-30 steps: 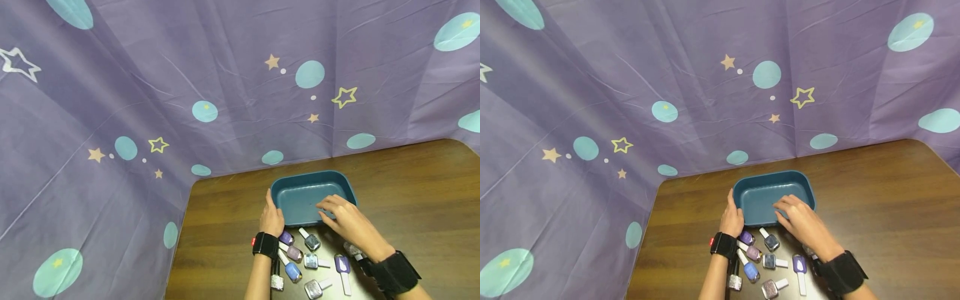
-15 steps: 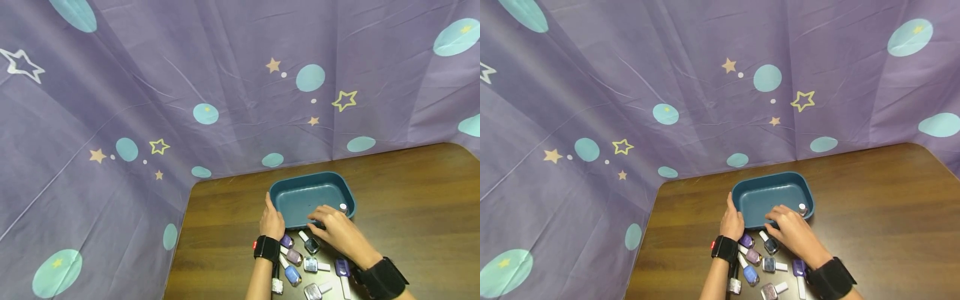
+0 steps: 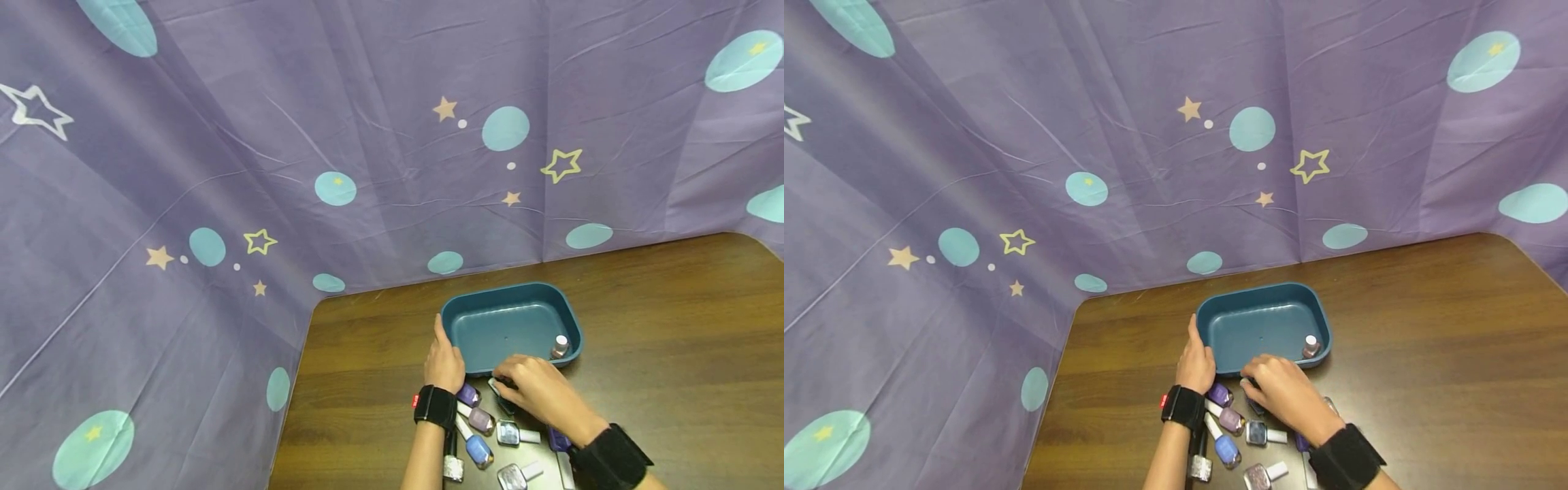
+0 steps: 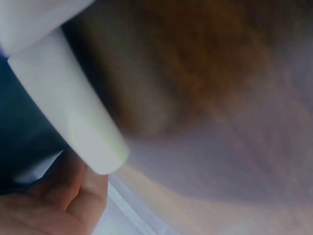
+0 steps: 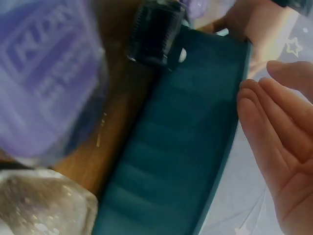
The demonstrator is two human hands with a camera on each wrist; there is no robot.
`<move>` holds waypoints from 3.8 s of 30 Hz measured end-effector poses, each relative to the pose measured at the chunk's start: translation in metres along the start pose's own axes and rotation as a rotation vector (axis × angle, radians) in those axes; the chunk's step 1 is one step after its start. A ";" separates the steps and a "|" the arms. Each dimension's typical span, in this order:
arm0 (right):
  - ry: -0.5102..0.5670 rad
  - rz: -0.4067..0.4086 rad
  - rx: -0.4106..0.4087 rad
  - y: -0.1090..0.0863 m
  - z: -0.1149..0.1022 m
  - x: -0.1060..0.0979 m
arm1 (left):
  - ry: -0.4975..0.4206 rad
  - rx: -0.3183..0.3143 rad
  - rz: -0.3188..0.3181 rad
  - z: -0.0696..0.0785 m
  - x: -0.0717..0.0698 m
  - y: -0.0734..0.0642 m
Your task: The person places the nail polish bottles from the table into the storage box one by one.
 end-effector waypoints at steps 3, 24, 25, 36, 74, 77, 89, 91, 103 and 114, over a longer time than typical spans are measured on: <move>-0.020 -0.047 -0.009 0.000 -0.002 0.005 | -0.001 0.001 0.007 0.000 0.000 0.000; -0.089 -0.100 -0.003 -0.008 -0.001 0.027 | -0.017 -0.001 0.027 -0.001 -0.003 -0.001; -0.095 -0.101 -0.002 -0.008 0.000 0.028 | -0.015 0.002 0.031 -0.001 -0.003 -0.001; -0.156 -0.132 0.003 -0.011 -0.001 0.040 | -0.013 0.036 0.048 0.001 -0.003 -0.002; 0.002 -0.065 -0.073 -0.007 -0.018 0.003 | -0.033 0.003 0.020 -0.003 -0.001 -0.001; 0.012 -0.050 -0.068 -0.006 -0.019 -0.004 | -0.030 0.001 0.019 -0.002 -0.002 -0.001; -0.046 0.062 -0.125 -0.003 -0.018 -0.028 | -0.018 -0.003 0.017 -0.002 -0.002 -0.001; -0.037 0.070 -0.109 -0.003 -0.016 -0.033 | -0.018 0.005 0.011 -0.001 -0.002 -0.001; -0.073 0.141 -0.105 -0.001 -0.002 -0.043 | -0.028 0.018 0.019 -0.002 0.000 -0.002; -0.041 0.179 -0.100 -0.002 0.016 -0.041 | -0.018 0.016 0.024 -0.003 -0.002 -0.002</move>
Point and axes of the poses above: each hand's wrist, its own y-axis towards the middle knuckle, its own x-axis out of the palm, z = x × y, the point moved 2 cm from there along y, towards the middle knuckle, and after that the axes turned 7 degrees about -x, right-handed, at the moved point
